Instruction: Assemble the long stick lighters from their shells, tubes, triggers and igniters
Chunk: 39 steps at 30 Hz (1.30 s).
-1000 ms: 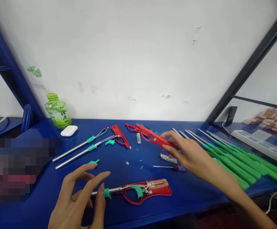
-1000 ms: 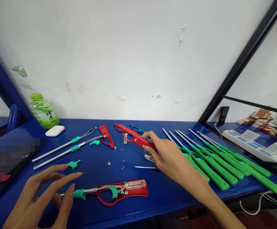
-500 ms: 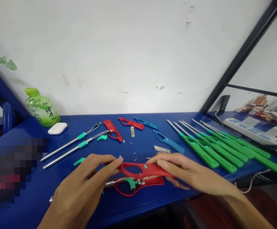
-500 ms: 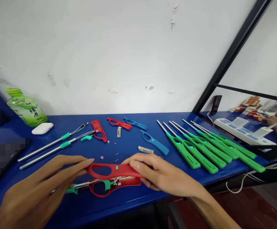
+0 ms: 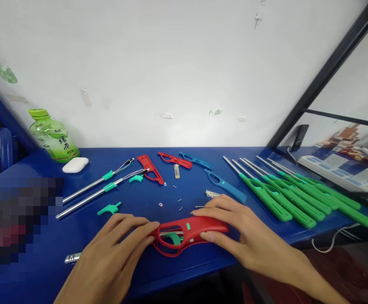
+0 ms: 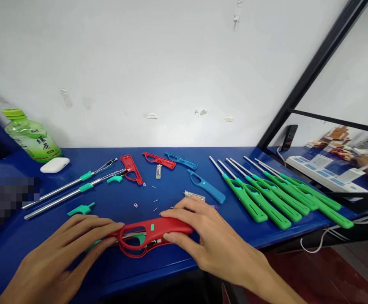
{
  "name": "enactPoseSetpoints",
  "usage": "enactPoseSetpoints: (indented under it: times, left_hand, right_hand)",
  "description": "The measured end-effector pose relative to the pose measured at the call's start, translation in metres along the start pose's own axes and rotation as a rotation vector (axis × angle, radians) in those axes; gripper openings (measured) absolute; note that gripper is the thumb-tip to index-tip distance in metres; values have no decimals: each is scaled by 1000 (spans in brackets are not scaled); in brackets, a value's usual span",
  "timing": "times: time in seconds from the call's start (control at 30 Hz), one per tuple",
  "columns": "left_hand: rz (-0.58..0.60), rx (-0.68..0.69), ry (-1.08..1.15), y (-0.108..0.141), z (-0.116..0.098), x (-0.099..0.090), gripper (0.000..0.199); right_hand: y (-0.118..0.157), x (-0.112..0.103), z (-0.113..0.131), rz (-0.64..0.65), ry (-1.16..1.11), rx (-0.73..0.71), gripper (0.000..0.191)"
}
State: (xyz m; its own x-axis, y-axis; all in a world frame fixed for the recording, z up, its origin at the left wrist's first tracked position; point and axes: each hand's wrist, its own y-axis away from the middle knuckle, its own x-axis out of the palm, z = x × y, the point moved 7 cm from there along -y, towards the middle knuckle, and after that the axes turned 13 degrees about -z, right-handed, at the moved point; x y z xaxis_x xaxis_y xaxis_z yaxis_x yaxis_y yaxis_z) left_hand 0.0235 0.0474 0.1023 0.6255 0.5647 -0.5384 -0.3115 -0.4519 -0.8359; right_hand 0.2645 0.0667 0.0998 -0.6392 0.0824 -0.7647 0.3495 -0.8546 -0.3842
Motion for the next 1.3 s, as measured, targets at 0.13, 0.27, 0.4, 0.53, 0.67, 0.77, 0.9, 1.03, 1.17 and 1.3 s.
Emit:
enactPoseSetpoints:
  times: [0.13, 0.27, 0.4, 0.53, 0.67, 0.77, 0.9, 1.03, 1.17, 1.3]
  left_hand:
    - [-5, -36, 2, 9, 2, 4, 35]
    - [30, -99, 9, 12, 5, 8, 42]
    - [43, -115, 14, 15, 6, 10, 44]
    - [79, -148, 39, 19, 8, 15, 38]
    - [40, -119, 73, 18, 5, 14, 36]
    - [41, -111, 67, 19, 4, 14, 37]
    - [102, -101, -86, 35, 10, 9, 34]
    - [145, -131, -285, 52, 31, -4, 48]
    - [189, -124, -133, 45, 33, 1, 46]
    - [106, -70, -96, 31, 18, 10, 41]
  right_hand:
    - [13, 16, -5, -15, 55, -16, 37]
    - [19, 27, -6, -13, 85, -37, 35]
    - [19, 27, -6, -20, 88, -43, 37]
    - [19, 26, -6, -26, 64, -33, 35]
    - [23, 29, -8, -59, 45, -34, 36]
    - [28, 33, -8, -98, 75, -71, 39]
    - [34, 36, -9, -145, 139, -112, 42]
    - [36, 37, -10, -162, 163, -121, 42]
    - [36, 38, -14, -162, 160, -104, 41]
    - [33, 40, -15, -111, 135, -85, 39]
